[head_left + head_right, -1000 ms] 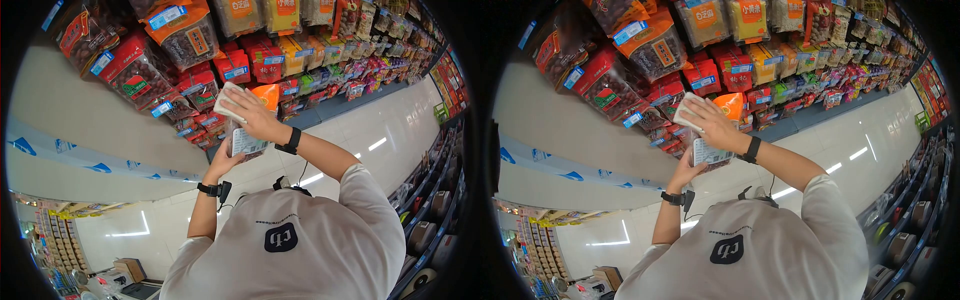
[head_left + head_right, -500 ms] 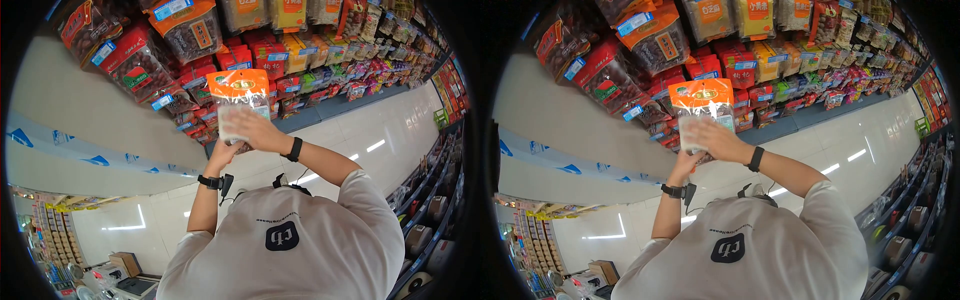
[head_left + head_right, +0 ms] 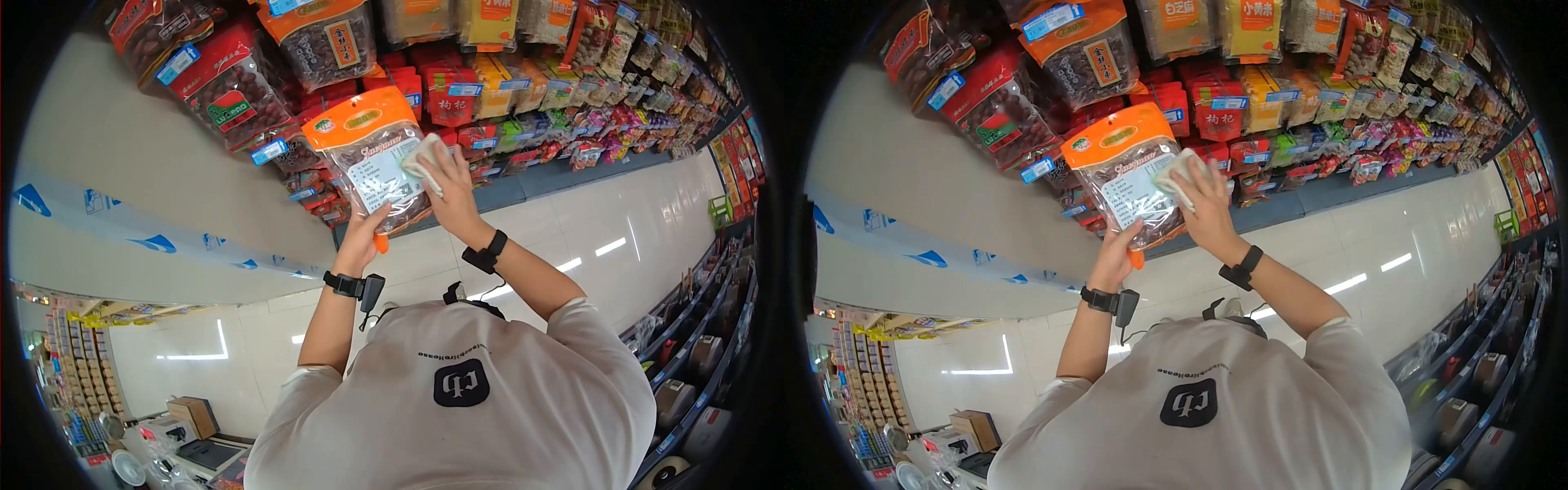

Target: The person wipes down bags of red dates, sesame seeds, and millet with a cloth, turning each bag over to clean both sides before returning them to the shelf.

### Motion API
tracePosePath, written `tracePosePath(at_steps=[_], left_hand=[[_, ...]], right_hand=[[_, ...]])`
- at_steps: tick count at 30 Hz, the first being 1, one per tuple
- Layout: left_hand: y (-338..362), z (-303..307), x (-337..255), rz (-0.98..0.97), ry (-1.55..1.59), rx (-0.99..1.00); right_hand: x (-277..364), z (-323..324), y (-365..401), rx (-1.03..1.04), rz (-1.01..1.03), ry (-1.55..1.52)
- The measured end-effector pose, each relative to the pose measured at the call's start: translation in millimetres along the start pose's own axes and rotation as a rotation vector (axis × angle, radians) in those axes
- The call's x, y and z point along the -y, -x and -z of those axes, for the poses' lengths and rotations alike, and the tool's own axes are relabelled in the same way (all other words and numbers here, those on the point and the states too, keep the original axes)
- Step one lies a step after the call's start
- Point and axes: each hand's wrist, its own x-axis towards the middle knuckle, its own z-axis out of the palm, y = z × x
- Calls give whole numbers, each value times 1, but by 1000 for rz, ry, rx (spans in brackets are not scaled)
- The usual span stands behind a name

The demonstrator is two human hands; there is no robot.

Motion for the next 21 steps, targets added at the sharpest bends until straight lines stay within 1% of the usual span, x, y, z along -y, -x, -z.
tracePosePath(at_steps=[1, 2, 3, 5, 6, 8, 9, 10, 11, 12, 13, 15, 16, 18, 19, 21], left_hand=[[-1, 0, 0, -3, 0, -6], [-2, -1, 1, 1, 32, 9], [-3, -2, 2, 6, 65, 27], [-5, 3, 8, 38, 77, 38], [-4, 4, 12, 69, 87, 52], [0, 1, 14, 44, 40, 87], [3, -2, 12, 18, -13, 122], [3, -1, 6, 22, -14, 121], [2, 2, -4, 140, 146, 178], [1, 2, -12, 258, 308, 233], [1, -5, -16, 259, 312, 228], [0, -17, -19, 301, 160, 47], [-1, -20, -18, 300, 162, 46], [-1, -22, -13, 256, 252, 90], [-2, -20, -12, 255, 255, 85], [-8, -15, -9, 218, 322, 154]], right_hand=[[1, -1, 1, -70, -82, 44], [-3, -6, 3, -84, -163, -200], [-6, -9, 2, -81, -163, -201], [-14, -12, -2, -173, -338, -403], [-19, -12, -7, -167, -340, -399], [-28, -11, -19, -158, -311, -807], [-31, -9, -19, -159, -315, -806], [-35, -6, -17, -146, -297, -600], [-39, -4, -16, -130, -276, -394], [-46, -5, -16, -94, -259, -401], [-43, -2, -16, -89, -262, -401], [-37, 7, -22, -1, -269, -428], [-32, 9, -24, 2, -268, -428], [-16, 12, -24, 25, 154, 40], [0, 13, -18, 30, 154, 37], [35, 16, 0, 292, 297, -37]])
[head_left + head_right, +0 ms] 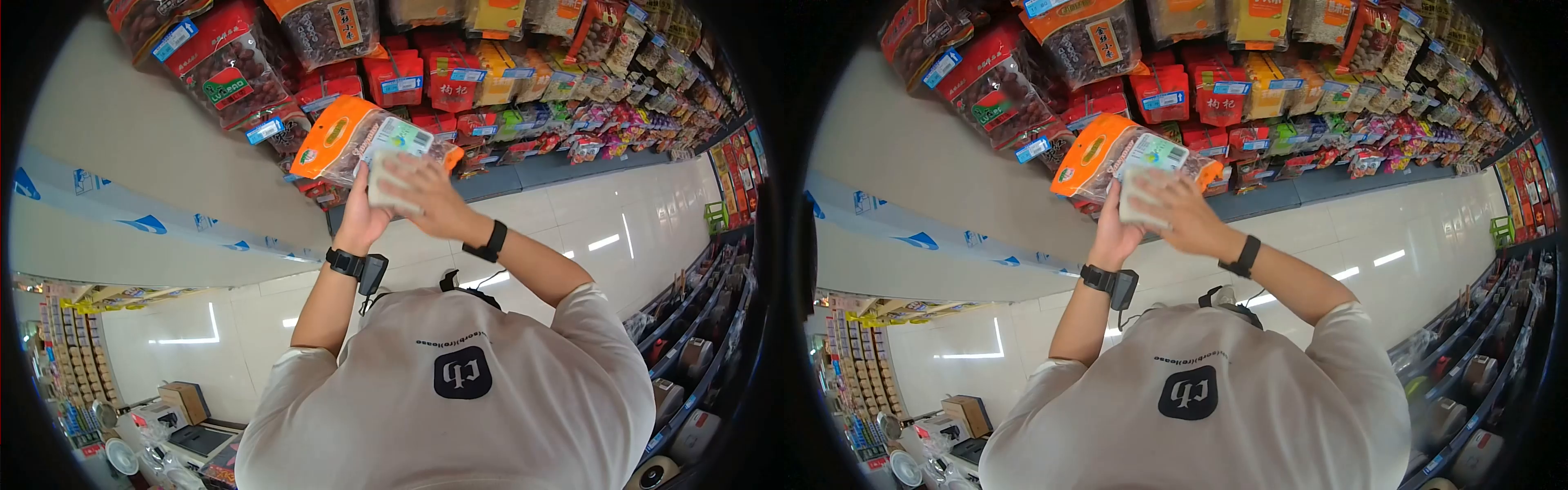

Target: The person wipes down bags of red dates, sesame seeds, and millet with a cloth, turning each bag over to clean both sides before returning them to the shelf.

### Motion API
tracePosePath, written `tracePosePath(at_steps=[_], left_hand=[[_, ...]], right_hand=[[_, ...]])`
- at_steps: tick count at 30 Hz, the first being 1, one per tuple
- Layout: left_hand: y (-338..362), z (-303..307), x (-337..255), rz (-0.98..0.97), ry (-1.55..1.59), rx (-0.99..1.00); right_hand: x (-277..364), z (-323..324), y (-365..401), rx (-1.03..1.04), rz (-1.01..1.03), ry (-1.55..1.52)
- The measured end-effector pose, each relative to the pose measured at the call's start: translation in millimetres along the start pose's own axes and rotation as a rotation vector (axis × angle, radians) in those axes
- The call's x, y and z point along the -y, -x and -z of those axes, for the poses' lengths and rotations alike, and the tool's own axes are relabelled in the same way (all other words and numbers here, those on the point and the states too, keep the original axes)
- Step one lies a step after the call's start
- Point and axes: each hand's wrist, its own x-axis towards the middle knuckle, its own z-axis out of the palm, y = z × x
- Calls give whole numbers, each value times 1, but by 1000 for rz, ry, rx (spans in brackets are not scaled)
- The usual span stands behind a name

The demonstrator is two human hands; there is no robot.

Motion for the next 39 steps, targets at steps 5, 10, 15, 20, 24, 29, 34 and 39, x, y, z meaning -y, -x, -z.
tracePosePath(at_steps=[5, 10, 15, 20, 24, 29, 34, 39], left_hand=[[-5, 15, -11, -81, 64, -55], [-6, 16, -16, -191, 97, -127], [2, 21, -22, -200, 99, -134], [8, 23, -33, -208, 209, -87], [10, 23, -32, -201, 146, -96], [-4, 39, -25, -207, 244, -37], [14, 35, -42, -202, 143, -100], [19, 41, -59, -252, 45, -59]], right_hand=[[-16, -4, 19, 96, 128, 16], [-15, -15, 23, -7, 47, -226], [-53, -11, 46, 140, 107, -191], [-95, -24, 67, -58, -254, -222], [-51, -6, 14, -402, -258, -158], [-12, -13, -1, -101, -22, -262], [-44, -31, 34, 156, 4, -174], [-51, -26, 34, 71, -148, -131]])
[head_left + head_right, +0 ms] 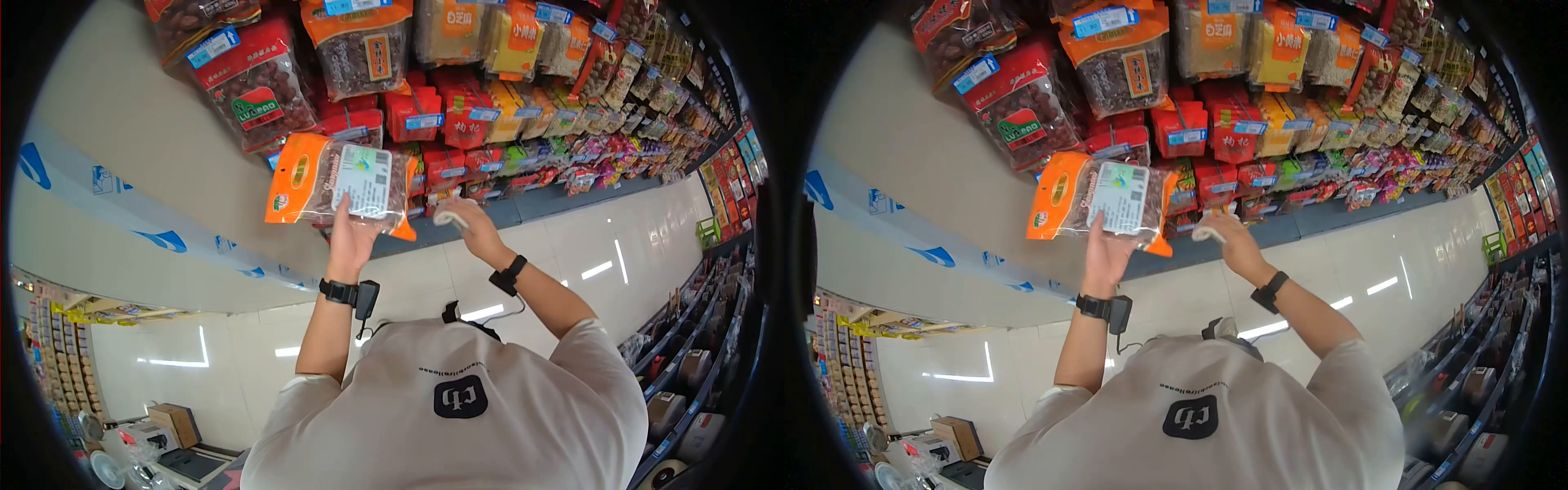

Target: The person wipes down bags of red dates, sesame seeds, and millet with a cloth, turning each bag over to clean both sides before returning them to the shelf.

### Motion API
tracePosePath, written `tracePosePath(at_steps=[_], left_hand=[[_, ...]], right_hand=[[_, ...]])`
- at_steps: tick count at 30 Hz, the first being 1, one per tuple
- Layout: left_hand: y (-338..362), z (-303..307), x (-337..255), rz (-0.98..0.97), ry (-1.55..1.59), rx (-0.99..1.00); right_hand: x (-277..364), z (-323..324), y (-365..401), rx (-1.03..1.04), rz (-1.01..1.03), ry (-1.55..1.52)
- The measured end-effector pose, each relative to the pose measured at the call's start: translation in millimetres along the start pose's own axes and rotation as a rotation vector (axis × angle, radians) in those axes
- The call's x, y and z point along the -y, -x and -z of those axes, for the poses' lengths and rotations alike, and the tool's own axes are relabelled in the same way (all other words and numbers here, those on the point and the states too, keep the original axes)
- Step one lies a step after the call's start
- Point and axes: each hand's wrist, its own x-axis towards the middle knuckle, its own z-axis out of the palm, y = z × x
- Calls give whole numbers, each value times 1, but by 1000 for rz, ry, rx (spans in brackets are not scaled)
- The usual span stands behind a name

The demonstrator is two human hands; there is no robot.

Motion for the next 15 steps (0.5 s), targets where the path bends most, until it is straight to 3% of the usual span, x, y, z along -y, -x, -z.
tracePosePath(at_steps=[3, 5, 7, 9, 11, 12, 15], left_hand=[[0, 2, 6, -31, -242, -110], [-2, 1, 13, -11, -228, -100], [-1, -8, 21, 14, -240, -82], [-6, -7, 34, -42, -252, -92], [-5, -3, 35, -42, -532, -40], [-4, -7, 32, -69, -610, 122], [-2, -19, 32, -135, -788, 363]], right_hand=[[18, -5, -24, -451, -228, -77], [39, -10, -43, -450, -161, -114], [62, -25, -54, -140, -15, -61], [93, -36, -55, -161, -57, -32], [97, -40, -61, -178, -89, -15], [90, -38, -61, -230, -103, -91], [76, -30, -59, -357, -216, -224]])
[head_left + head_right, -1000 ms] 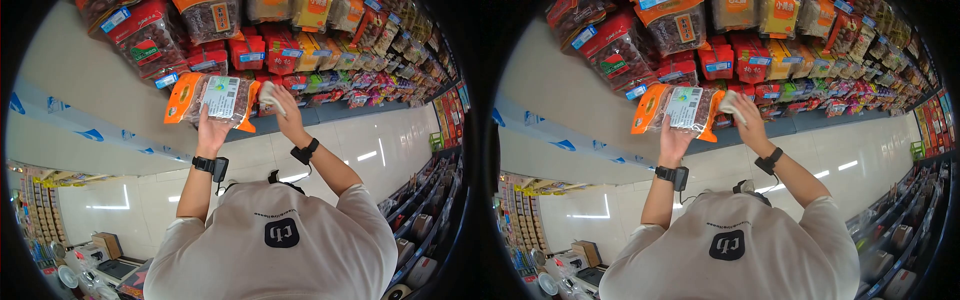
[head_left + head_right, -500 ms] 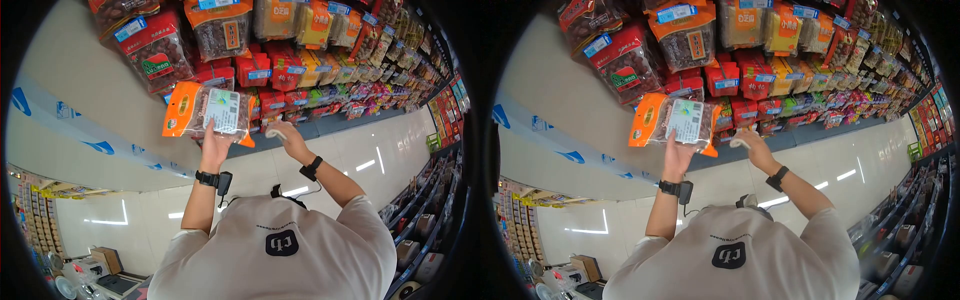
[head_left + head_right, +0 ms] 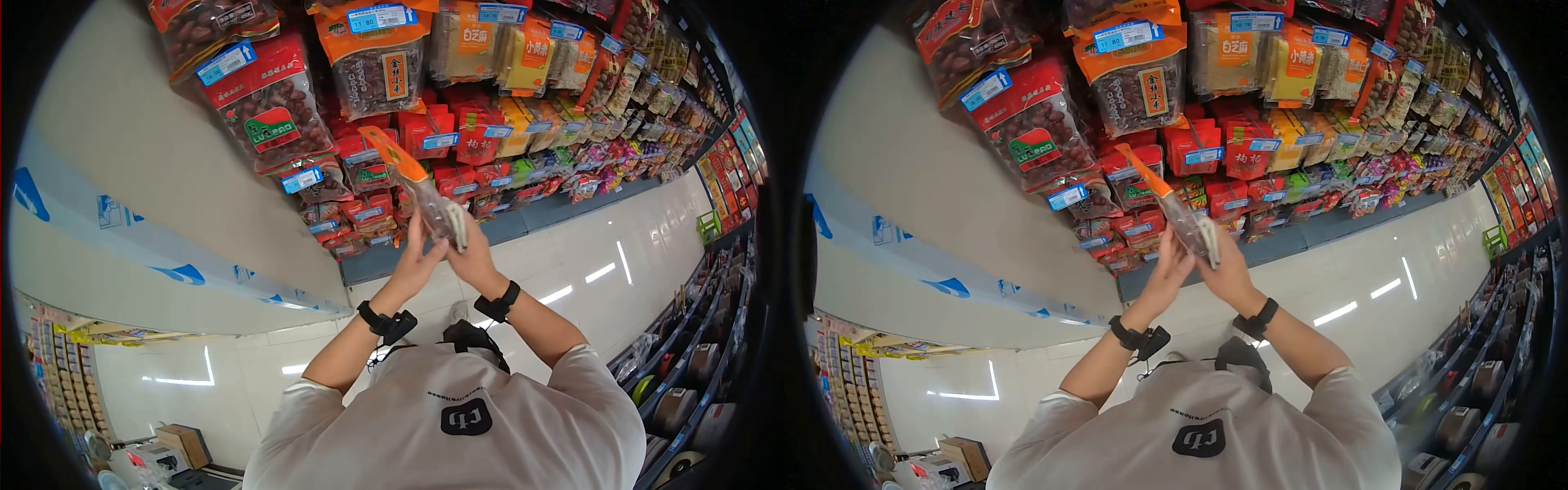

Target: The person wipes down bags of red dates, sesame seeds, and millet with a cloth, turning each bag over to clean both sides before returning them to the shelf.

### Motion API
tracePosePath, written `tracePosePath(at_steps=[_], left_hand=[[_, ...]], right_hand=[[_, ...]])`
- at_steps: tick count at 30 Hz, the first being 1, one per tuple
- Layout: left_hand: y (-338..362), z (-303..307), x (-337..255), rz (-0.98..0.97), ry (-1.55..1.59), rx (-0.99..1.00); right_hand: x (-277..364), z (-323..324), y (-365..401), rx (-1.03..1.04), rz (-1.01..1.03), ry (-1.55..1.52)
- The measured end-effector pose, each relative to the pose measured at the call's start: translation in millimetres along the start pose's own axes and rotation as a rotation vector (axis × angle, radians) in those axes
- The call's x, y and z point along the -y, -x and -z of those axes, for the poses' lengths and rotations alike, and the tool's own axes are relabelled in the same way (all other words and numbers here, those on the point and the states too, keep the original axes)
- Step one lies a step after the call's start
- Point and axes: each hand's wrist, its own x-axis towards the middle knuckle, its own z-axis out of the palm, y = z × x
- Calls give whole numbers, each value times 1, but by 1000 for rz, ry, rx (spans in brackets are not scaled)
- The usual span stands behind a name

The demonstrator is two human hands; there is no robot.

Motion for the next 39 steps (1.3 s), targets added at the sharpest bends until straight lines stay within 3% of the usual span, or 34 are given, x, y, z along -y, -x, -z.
tracePosePath(at_steps=[2, 4, 5, 6, 8, 10, 11, 12, 14, 18, 24, 29, 32, 34, 36, 38, 39], left_hand=[[0, -1, -2, 70, -7, -35], [-6, 8, -11, 72, -302, 14], [-10, 12, -13, -42, -416, -4], [-13, 22, -7, -39, -418, -7], [-21, 45, 15, -69, -546, -158], [-38, 52, 24, -175, -590, -542], [-47, 57, 30, -108, -476, -569], [-54, 60, 26, -113, -494, -572], [-67, 65, 19, 189, -16, -419], [-83, 70, 18, 55, -108, -457], [-96, 57, 14, 43, -268, -501], [-110, 61, 10, -37, -276, -512], [-124, 79, -10, -95, -490, -544], [-143, 85, -55, -198, -579, -683], [-167, 87, -109, -427, -1088, -756], [-196, 77, -163, -823, -1513, -719], [-208, 74, -183, -826, -1506, -723]], right_hand=[[-11, 12, -6, -90, -88, -108], [-23, 18, -11, -125, -101, -160], [-34, 20, -12, -160, -172, -263], [-46, 23, -14, -194, -244, -368], [-64, 31, -21, -198, -249, -451], [-77, 39, -36, -154, -403, -646], [-84, 40, -44, -105, -391, -716], [-89, 39, -52, -103, -383, -734], [-98, 37, -68, -32, -336, -855], [-111, 48, -108, 203, -370, -892], [-126, 51, -153, 268, -401, -974], [-131, 41, -163, 138, -395, -950], [-129, 41, -176, 95, -322, -960], [-139, 34, -184, 56, -283, -954], [-146, 31, -189, 14, -262, -885], [-130, 37, -196, 28, -254, -882], [-121, 39, -198, 42, -251, -888]])
